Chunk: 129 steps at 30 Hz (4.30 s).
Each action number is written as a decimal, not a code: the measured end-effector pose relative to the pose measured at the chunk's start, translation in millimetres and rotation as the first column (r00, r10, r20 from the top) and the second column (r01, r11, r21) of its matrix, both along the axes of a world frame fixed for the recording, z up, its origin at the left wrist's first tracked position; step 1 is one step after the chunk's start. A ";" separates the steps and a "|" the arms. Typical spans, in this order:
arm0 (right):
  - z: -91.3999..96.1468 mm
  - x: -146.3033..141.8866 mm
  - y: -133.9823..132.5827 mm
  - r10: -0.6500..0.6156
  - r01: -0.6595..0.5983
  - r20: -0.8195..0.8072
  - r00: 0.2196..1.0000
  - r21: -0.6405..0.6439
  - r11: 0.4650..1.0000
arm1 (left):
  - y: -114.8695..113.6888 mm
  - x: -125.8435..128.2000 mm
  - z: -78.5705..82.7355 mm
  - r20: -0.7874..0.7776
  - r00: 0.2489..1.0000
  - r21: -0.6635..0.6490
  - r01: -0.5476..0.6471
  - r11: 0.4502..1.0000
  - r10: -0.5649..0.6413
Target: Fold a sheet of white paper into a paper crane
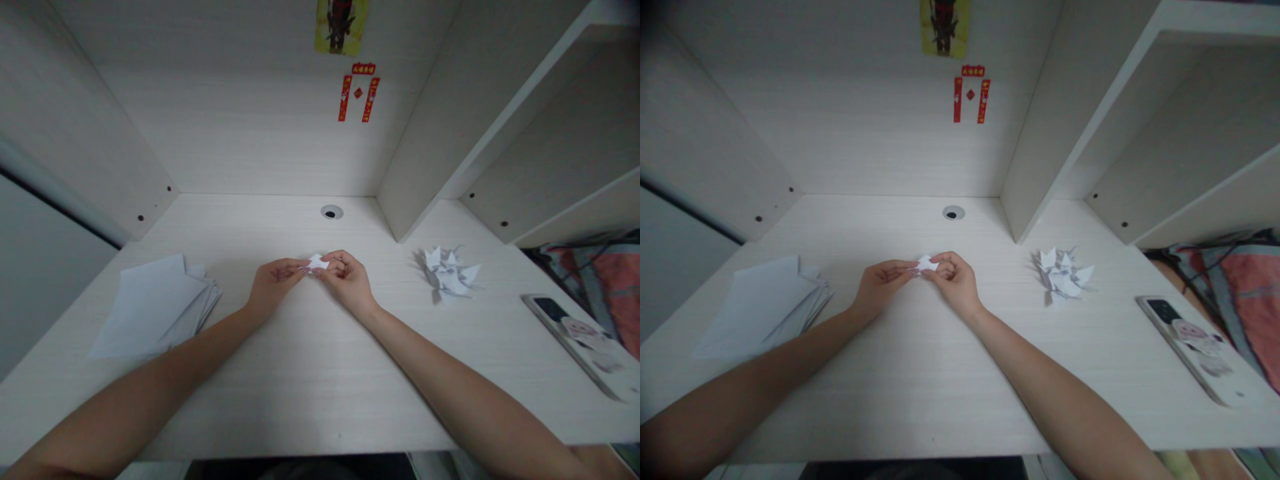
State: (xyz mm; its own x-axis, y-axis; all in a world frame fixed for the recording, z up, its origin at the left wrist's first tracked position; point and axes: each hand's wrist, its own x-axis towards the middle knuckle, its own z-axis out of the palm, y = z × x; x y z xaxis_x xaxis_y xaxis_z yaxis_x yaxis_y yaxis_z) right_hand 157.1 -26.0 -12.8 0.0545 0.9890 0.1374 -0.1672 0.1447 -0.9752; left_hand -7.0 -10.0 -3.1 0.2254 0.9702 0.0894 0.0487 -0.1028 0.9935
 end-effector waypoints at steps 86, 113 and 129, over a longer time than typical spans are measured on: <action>-3.0 7.5 2.6 -0.038 0.023 0.266 0.963 0.060 0.998 | -5.1 -3.2 15.2 -0.370 0.918 0.068 0.180 0.981 -0.143; 3.5 1.4 6.8 -0.105 0.095 0.276 0.955 0.049 0.994 | -0.4 -6.2 11.8 -0.378 0.908 0.009 0.198 0.980 -0.180; 1.1 4.6 6.3 -0.126 0.056 0.491 0.862 0.155 0.986 | 1.2 -5.0 15.2 -0.419 0.892 0.029 0.201 0.979 -0.171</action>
State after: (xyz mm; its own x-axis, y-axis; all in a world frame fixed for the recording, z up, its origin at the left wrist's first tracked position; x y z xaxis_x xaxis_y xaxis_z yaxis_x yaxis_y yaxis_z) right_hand 161.7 -19.7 -11.7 0.0330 0.9541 0.2976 0.3556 0.2671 -0.8957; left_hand -12.0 -8.8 12.1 0.4325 0.9015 0.0149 0.4257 -0.2188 0.8780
